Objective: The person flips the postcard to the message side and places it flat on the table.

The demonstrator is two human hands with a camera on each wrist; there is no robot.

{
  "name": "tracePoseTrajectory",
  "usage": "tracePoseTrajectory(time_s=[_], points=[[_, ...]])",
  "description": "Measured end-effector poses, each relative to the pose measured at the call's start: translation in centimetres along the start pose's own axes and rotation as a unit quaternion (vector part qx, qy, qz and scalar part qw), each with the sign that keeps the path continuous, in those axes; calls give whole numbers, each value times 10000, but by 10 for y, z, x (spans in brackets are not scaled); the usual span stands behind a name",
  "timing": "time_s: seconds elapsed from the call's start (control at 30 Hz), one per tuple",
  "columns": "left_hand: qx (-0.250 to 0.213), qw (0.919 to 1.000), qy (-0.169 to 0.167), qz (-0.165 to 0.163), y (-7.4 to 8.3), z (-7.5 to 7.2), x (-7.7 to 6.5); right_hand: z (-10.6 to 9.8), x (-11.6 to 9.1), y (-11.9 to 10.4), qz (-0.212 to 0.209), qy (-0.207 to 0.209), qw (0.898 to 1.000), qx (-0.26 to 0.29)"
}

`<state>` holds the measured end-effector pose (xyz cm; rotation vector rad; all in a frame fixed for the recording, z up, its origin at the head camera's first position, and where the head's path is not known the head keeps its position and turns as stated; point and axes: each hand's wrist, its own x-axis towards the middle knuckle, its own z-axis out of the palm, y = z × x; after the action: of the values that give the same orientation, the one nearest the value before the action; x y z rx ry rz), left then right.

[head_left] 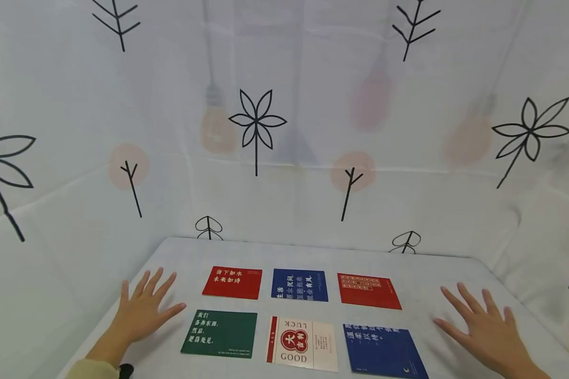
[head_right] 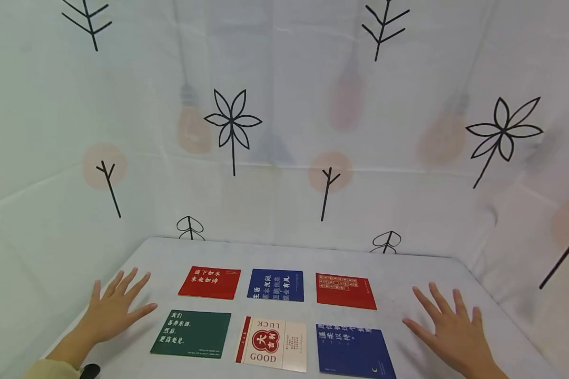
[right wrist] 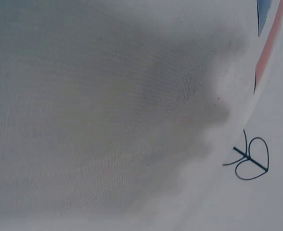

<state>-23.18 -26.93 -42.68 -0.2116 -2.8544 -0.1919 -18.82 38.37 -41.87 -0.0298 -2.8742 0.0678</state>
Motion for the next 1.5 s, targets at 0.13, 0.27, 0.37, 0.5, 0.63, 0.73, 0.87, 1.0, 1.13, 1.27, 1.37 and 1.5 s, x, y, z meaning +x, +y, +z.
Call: tracePoseTrajectory(time_s=[0.13,0.27,0.37,0.5,0.63,0.73,0.87,1.0,1.13,1.27,1.37,1.5], points=[[-66,10000,17,67,6,1,5,1,-1,-2,-46,76,9999,88],[-117,9998,61,142,13,2,10,3,-2,-3,-244,348,9990,170],[-174,9996,82,218,19,3,13,4,-1,-5,-408,597,9972,193],[-285,9989,164,333,27,4,18,6,0,-7,-476,769,9956,242],[-328,9984,216,409,34,4,22,9,0,-10,-531,801,9947,354],[-350,9982,184,442,42,4,25,9,1,-14,-590,814,9939,449],[-360,9977,262,515,52,5,31,9,3,-20,-638,886,9927,508],[-336,9973,266,596,61,8,34,9,6,-26,-643,911,9923,533],[-493,9961,289,673,68,13,37,9,10,-30,-618,858,9926,596],[-637,9941,376,791,77,15,41,10,13,-34,-624,832,9924,661],[-692,9930,396,868,86,17,44,10,15,-35,-673,856,9917,688],[-712,9921,422,943,98,18,49,10,17,-36,-719,838,9914,707]])
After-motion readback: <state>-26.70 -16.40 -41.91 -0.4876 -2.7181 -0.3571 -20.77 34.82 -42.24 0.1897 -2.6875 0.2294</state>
